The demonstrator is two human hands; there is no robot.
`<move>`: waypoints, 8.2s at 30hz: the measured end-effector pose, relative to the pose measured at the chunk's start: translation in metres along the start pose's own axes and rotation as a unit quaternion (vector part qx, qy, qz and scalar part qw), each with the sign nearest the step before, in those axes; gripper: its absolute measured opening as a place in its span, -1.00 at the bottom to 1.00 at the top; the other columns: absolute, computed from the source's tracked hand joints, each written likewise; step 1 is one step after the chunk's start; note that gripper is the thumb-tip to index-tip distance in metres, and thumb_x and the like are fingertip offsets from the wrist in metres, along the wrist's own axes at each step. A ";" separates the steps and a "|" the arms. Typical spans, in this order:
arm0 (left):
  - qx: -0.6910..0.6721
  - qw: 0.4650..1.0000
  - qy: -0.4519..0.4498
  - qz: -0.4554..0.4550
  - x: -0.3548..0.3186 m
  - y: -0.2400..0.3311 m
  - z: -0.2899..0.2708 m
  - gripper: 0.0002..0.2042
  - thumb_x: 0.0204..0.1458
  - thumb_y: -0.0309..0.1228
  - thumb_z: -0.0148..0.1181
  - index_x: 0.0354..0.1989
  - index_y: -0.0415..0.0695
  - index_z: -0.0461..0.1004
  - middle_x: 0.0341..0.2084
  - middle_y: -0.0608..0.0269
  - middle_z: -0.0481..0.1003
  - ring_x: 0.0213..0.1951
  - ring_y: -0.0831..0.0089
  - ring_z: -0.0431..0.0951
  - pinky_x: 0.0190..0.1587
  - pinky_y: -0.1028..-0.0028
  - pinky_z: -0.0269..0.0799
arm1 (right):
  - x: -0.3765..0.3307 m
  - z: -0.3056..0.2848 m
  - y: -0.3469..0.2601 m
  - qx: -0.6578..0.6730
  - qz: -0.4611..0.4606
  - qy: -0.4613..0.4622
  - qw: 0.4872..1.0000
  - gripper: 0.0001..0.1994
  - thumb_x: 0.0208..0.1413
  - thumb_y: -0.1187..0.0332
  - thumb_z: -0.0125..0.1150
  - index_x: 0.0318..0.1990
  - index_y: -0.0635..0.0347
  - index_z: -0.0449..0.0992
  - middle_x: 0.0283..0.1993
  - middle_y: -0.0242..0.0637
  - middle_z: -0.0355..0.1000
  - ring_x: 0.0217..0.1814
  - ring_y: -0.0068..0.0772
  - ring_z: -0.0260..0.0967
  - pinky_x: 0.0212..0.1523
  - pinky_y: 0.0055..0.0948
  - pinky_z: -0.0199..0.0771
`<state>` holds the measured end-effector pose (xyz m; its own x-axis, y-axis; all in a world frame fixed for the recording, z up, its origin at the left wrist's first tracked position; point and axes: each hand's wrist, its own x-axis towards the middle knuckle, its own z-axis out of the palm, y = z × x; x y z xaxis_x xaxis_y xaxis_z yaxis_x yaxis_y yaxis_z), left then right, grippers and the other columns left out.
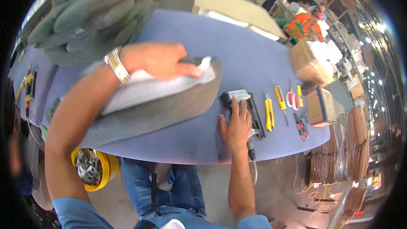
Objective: The person wraps a green fabric cover around a cushion, trims excess fabric with a utility knife, and secures the edges using a staple gun. The finished cushion is placed on a stack of similar cushions on the table.
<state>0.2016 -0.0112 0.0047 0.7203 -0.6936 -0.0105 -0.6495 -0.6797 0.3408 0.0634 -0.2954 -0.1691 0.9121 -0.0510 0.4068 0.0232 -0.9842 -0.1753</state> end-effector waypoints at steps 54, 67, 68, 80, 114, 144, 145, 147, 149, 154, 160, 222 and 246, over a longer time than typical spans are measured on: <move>-0.099 0.973 -0.073 -0.196 -0.169 0.098 -0.003 -0.10 -0.05 -0.47 0.25 0.57 0.25 0.08 0.29 -0.14 0.43 0.07 -0.24 0.61 0.02 -0.06 0.58 | 0.041 -0.155 -0.116 0.493 0.351 -0.127 0.786 -0.55 0.42 0.11 0.16 -0.51 0.19 0.44 -0.65 -0.37 0.36 -0.64 -0.57 0.32 -0.57 -0.47 0.32; -0.267 0.928 -0.081 -0.246 -0.118 0.099 -0.014 -0.23 0.20 -0.17 0.29 0.56 -0.04 0.10 0.26 -0.08 0.49 0.19 -0.04 0.56 0.19 0.14 0.47 | 0.123 -0.091 -0.077 0.433 0.221 -0.200 0.851 -0.49 0.34 0.00 0.15 -0.47 0.31 0.48 -0.58 -0.04 0.44 -0.52 -0.02 0.43 -0.39 -0.11 0.41; -0.339 0.911 -0.082 -0.220 -0.116 0.083 -0.015 -0.26 0.25 -0.16 0.25 0.56 -0.06 0.12 0.29 -0.05 0.47 0.21 0.03 0.55 0.21 0.17 0.44 | 0.121 -0.093 -0.074 0.451 0.236 -0.207 0.835 -0.49 0.34 0.00 0.16 -0.48 0.30 0.47 -0.59 -0.05 0.44 -0.53 -0.02 0.42 -0.40 -0.11 0.40; -0.513 0.825 -0.056 -0.232 0.046 0.001 0.087 -0.37 0.50 0.04 -0.28 0.59 -0.07 0.05 0.56 0.04 0.07 0.55 0.24 0.05 0.55 0.33 -0.08 | 0.096 -0.069 -0.079 0.591 0.218 -0.178 0.756 -0.60 0.50 0.15 0.05 -0.37 0.27 0.40 -0.50 -0.36 0.29 -0.42 -0.58 0.21 -0.37 -0.41 0.30; -0.199 0.964 -0.031 -0.174 0.025 0.074 0.040 -0.23 0.32 -0.22 0.11 0.57 -0.25 -0.12 0.44 -0.41 0.14 0.43 -0.35 0.20 0.37 0.03 0.30 | 0.051 -0.033 0.029 0.146 0.260 -0.224 0.928 -0.20 0.04 0.42 0.44 0.42 0.02 0.13 0.21 0.07 0.38 0.28 0.21 0.38 0.23 0.07 0.43; -0.165 0.958 -0.056 -0.229 0.028 0.087 0.042 -0.16 0.13 -0.37 0.28 0.53 -0.35 -0.05 0.45 -0.28 0.17 0.43 -0.30 0.23 0.35 0.00 0.37 | 0.121 -0.148 -0.003 0.542 0.105 -0.287 0.783 -0.35 -0.14 0.59 0.40 0.25 0.25 0.51 0.14 -0.08 0.58 0.14 -0.21 0.58 0.18 -0.33 0.53; -0.165 0.956 -0.061 -0.236 0.029 0.090 0.041 -0.15 0.13 -0.37 0.28 0.52 -0.35 -0.05 0.45 -0.28 0.17 0.42 -0.31 0.23 0.36 0.01 0.36 | 0.124 -0.151 -0.005 0.548 0.112 -0.297 0.773 -0.36 -0.12 0.59 0.39 0.24 0.26 0.51 0.13 -0.09 0.57 0.13 -0.24 0.58 0.18 -0.35 0.52; -0.162 0.951 -0.077 -0.250 0.033 0.095 0.036 -0.15 0.11 -0.39 0.29 0.52 -0.35 -0.05 0.44 -0.29 0.18 0.41 -0.31 0.25 0.37 0.01 0.35 | 0.128 -0.150 -0.007 0.549 0.126 -0.312 0.765 -0.39 -0.09 0.59 0.37 0.24 0.27 0.49 0.11 -0.11 0.57 0.09 -0.28 0.57 0.16 -0.38 0.51; -0.157 0.954 -0.059 -0.248 0.035 0.091 0.039 -0.16 0.10 -0.40 0.28 0.52 -0.35 -0.03 0.43 -0.28 0.20 0.40 -0.31 0.26 0.36 0.01 0.37 | 0.130 -0.146 -0.011 0.536 0.132 -0.323 0.768 -0.42 -0.06 0.60 0.35 0.23 0.28 0.48 0.09 -0.13 0.57 0.06 -0.31 0.57 0.15 -0.41 0.49; -0.166 0.955 -0.041 -0.244 0.034 0.081 0.040 -0.16 0.10 -0.41 0.28 0.51 -0.34 -0.03 0.42 -0.27 0.22 0.39 -0.26 0.29 0.30 0.00 0.43 | 0.122 -0.138 -0.018 0.563 0.157 -0.301 0.753 -0.43 -0.04 0.60 0.36 0.23 0.27 0.49 0.09 -0.14 0.58 0.07 -0.31 0.57 0.15 -0.41 0.50; -0.153 0.946 -0.075 -0.276 0.039 0.083 0.034 -0.13 0.08 -0.40 0.32 0.51 -0.35 -0.05 0.42 -0.28 0.22 0.41 -0.21 0.28 0.31 0.00 0.40 | 0.111 -0.140 -0.019 0.544 0.106 -0.234 0.799 -0.38 -0.06 0.58 0.41 0.27 0.27 0.50 0.21 -0.07 0.56 0.16 -0.24 0.58 0.20 -0.34 0.52; -0.166 0.949 -0.026 -0.268 0.009 0.095 0.036 -0.18 0.10 -0.48 0.24 0.52 -0.33 -0.04 0.41 -0.33 0.22 0.39 -0.36 0.26 0.35 -0.04 0.34 | 0.101 -0.137 -0.024 0.560 0.131 -0.293 0.764 -0.38 -0.08 0.51 0.43 0.24 0.32 0.49 0.10 -0.02 0.59 0.07 -0.14 0.63 0.08 -0.39 0.55; -0.165 0.943 -0.033 -0.289 0.008 0.096 0.034 -0.12 -0.01 -0.54 0.29 0.53 -0.32 -0.02 0.38 -0.28 0.28 0.38 -0.22 0.31 0.30 -0.02 0.41 | 0.085 -0.145 -0.039 0.535 0.116 -0.254 0.797 -0.37 -0.12 0.56 0.43 0.23 0.28 0.50 0.14 -0.05 0.59 0.07 -0.07 0.63 0.08 -0.33 0.58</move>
<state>0.1362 -0.0902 0.0054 0.9070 -0.2509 -0.3383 -0.0349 -0.8452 0.5333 0.0809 -0.2858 0.0027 0.9844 0.1316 -0.1164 -0.0830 -0.2356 -0.9683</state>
